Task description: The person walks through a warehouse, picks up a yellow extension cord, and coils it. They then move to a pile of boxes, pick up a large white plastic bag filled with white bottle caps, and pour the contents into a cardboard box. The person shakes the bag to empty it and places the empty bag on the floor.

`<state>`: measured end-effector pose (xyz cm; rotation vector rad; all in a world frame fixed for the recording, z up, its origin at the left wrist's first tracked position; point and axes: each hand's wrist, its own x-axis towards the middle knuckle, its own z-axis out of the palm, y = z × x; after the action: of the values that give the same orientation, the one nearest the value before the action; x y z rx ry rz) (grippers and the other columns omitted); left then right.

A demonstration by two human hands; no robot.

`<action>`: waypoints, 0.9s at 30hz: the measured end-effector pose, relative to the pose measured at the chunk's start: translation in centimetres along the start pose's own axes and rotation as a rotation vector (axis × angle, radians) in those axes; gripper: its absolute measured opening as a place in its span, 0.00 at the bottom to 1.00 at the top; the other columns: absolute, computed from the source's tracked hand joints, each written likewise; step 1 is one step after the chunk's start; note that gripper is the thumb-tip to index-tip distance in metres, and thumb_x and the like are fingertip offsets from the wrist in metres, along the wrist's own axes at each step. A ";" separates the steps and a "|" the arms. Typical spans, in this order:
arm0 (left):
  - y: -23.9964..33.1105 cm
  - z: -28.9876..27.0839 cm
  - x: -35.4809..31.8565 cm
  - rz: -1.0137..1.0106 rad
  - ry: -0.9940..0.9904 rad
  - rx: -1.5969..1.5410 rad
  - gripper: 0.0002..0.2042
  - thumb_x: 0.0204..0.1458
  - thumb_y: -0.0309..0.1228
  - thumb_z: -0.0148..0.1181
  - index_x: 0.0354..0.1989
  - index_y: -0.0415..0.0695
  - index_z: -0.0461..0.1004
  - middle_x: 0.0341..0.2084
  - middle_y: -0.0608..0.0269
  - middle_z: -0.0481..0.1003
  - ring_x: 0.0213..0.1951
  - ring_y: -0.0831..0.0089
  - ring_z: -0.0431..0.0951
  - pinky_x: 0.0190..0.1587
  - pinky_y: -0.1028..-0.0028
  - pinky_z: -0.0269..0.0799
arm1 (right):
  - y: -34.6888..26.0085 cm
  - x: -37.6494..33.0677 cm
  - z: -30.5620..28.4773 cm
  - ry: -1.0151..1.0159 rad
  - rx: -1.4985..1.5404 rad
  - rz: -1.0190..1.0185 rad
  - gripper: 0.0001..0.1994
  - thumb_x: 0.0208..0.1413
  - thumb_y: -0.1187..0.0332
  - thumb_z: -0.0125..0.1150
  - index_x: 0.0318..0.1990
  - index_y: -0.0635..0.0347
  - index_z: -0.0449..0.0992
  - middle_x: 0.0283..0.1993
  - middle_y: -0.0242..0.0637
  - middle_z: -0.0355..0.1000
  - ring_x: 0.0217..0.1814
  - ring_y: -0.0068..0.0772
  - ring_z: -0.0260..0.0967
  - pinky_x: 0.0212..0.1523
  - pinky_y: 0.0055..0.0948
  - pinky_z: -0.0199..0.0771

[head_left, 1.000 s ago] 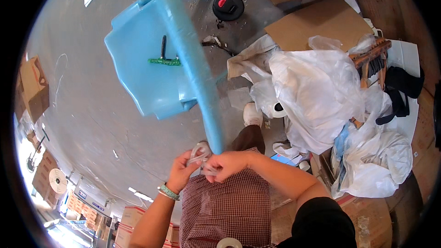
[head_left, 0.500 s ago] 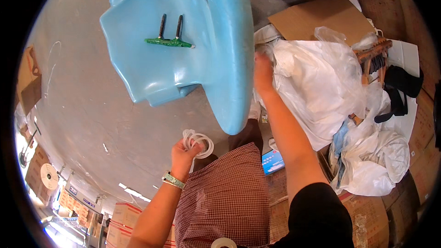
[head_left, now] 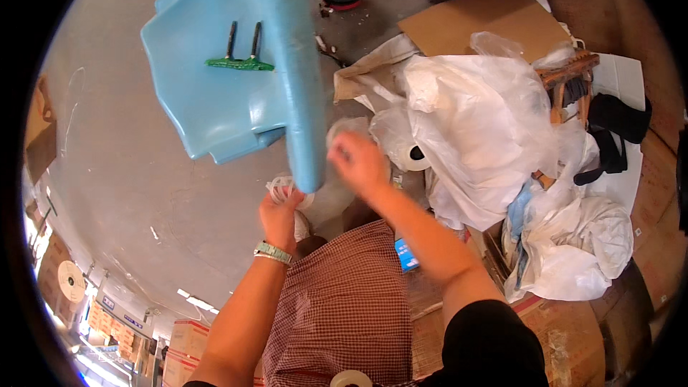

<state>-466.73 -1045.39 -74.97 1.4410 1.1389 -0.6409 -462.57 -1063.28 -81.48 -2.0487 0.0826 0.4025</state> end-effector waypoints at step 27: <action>3.7 8.4 -4.3 -0.037 -0.555 -0.192 0.11 0.47 0.34 0.64 0.35 0.48 0.69 0.33 0.69 0.74 0.38 0.76 0.73 0.47 0.71 0.66 | 4.5 4.7 -22.0 0.641 -0.678 0.194 0.07 0.42 0.68 0.65 0.28 0.57 0.74 0.32 0.35 0.71 0.31 0.38 0.71 0.29 0.34 0.69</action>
<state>-463.24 -1054.26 -71.46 0.9916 0.7635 -0.8666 -453.73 -1083.96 -77.08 -2.7843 0.6062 -0.1601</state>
